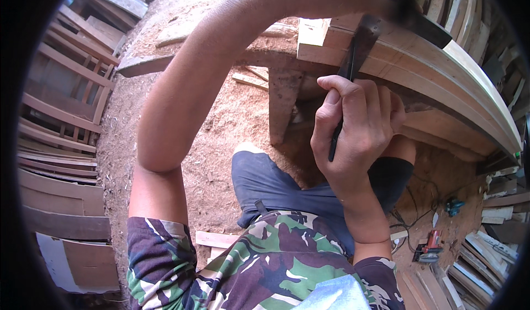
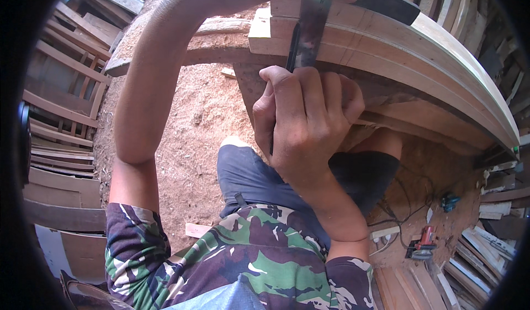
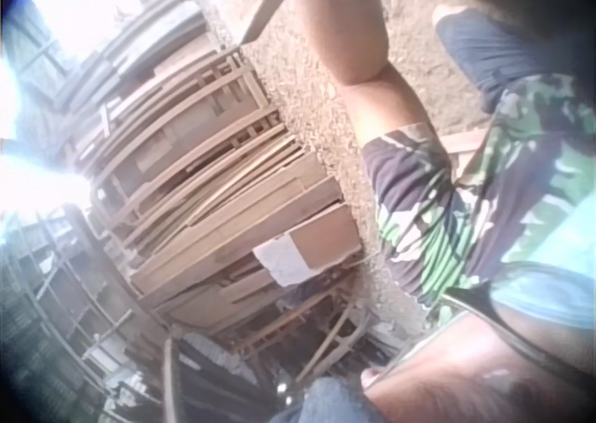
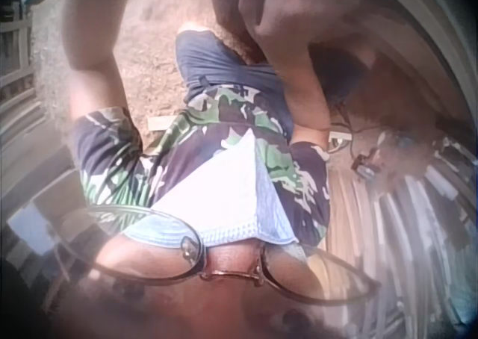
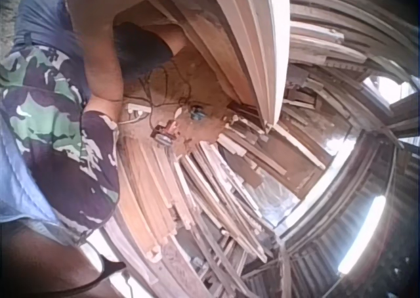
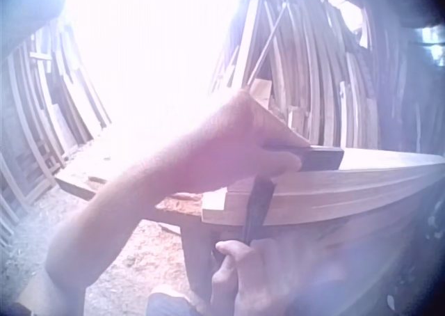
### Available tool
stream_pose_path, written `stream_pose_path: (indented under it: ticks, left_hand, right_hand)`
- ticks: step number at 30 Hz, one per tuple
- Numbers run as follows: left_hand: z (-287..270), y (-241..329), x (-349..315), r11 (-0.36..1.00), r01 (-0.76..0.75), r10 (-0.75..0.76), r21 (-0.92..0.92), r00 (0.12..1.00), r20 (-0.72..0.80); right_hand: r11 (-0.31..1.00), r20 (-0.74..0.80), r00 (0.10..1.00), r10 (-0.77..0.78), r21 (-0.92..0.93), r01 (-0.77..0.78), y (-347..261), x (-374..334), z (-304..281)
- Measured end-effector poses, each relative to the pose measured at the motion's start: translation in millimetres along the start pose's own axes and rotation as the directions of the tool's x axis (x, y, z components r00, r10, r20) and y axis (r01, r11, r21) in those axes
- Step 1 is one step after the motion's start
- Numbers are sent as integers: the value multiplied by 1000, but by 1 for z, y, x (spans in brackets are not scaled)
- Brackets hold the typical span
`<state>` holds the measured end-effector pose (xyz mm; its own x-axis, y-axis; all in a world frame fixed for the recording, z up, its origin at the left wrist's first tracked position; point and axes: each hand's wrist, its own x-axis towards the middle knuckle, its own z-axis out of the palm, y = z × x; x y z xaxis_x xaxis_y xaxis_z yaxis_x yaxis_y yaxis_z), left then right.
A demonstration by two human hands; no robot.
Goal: The person uses a square and a pencil to mark lines on a piece of wood. They reposition the tool to draw different marks across the surface.
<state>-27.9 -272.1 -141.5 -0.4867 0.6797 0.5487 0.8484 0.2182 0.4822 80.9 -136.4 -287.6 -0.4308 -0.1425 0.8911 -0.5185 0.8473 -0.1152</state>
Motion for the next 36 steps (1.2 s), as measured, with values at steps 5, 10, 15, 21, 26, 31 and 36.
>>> stream_pose_path:
  ticks: [5, 10, 15, 21, 26, 31, 36]
  left_hand:
    - [-8, 8, 2, 993, 109, -107, -50, 994, 36]
    - [12, -32, 16, 994, 86, -86, 69, 996, 4]
    - [18, -9, -11, 979, -141, 167, 146, 967, -193]
    - [104, 38, -78, 990, -116, 134, 79, 949, -287]
    - [180, 32, -72, 934, -28, -52, -355, 975, -214]
    - [164, 39, -46, 929, -125, 66, -348, 982, -175]
    - [125, 49, 20, 930, -113, 169, -350, 976, 134]
  right_hand:
    - [998, 67, 997, 45, 49, -49, -7, -4, -5]
    - [993, 50, 999, -3, 121, -3, 6, -14, -3]
    - [999, -56, 998, 20, 28, -18, 28, -35, -41]
    - [986, 31, 990, 139, 88, -141, 50, -93, -50]
    - [918, 240, 929, 283, 214, -335, 88, -164, -54]
    - [894, 180, 953, 244, 340, -293, 106, -141, -62]
    - [932, 127, 945, 301, 173, -320, 116, -71, -127]
